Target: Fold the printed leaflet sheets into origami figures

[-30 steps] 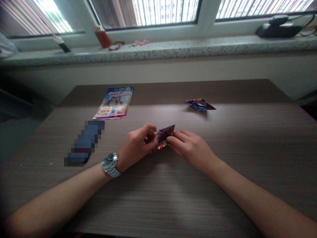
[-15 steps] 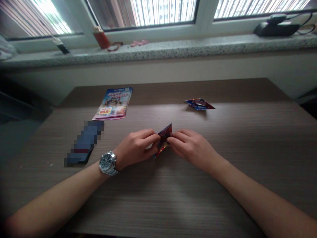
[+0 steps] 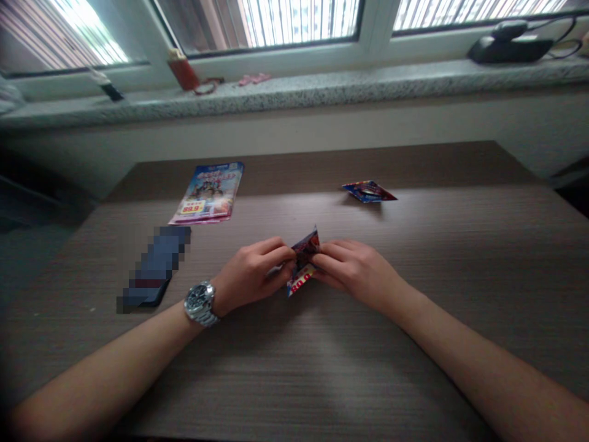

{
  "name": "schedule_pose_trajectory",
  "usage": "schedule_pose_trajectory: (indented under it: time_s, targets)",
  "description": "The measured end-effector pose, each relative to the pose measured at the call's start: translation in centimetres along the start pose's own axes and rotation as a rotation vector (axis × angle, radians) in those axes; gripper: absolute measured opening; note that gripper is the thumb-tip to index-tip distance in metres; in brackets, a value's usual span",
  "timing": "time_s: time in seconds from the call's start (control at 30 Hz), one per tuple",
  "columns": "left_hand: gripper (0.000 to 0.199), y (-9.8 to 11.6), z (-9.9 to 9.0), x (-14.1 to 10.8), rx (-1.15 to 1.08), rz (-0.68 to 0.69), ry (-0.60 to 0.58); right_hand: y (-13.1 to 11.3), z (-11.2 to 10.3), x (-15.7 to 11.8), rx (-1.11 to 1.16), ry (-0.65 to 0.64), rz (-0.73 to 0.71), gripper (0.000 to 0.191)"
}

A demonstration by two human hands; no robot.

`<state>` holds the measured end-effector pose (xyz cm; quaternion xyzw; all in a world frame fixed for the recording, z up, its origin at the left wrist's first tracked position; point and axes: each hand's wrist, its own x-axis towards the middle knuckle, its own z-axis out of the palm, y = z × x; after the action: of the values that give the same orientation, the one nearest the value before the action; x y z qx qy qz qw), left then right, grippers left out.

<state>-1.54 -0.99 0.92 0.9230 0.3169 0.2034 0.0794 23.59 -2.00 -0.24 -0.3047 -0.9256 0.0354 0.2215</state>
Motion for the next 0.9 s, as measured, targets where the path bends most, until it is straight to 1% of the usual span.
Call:
schedule_pose_trajectory:
  time_s: [0.07,0.17,0.27,0.57,0.73,0.9]
  targets:
    - [0.017,-0.2,-0.2,0.0,-0.018,0.032,-0.009,0.2,0.0,-0.2,0.008,0.007,-0.012,0.019]
    - [0.023,-0.4,-0.3,0.0,-0.051,0.087,-0.039,0.4,0.2,-0.5,0.032,0.022,-0.025,0.02]
    - [0.024,-0.7,-0.4,-0.1,-0.042,0.107,-0.064,0.6,0.2,-0.7,0.06,0.02,-0.021,0.023]
    - [0.027,-1.3,-0.1,-0.3,-0.01,0.12,-0.076,1.0,-0.1,-0.9,0.117,0.013,0.012,0.029]
    - [0.017,-1.8,0.3,-0.4,0.047,0.141,-0.049,1.1,-0.1,-1.0,0.125,0.028,0.026,0.03]
    - [0.018,-2.1,0.4,-0.6,0.032,0.125,-0.032,1.1,-0.1,-1.1,0.113,0.013,0.025,0.029]
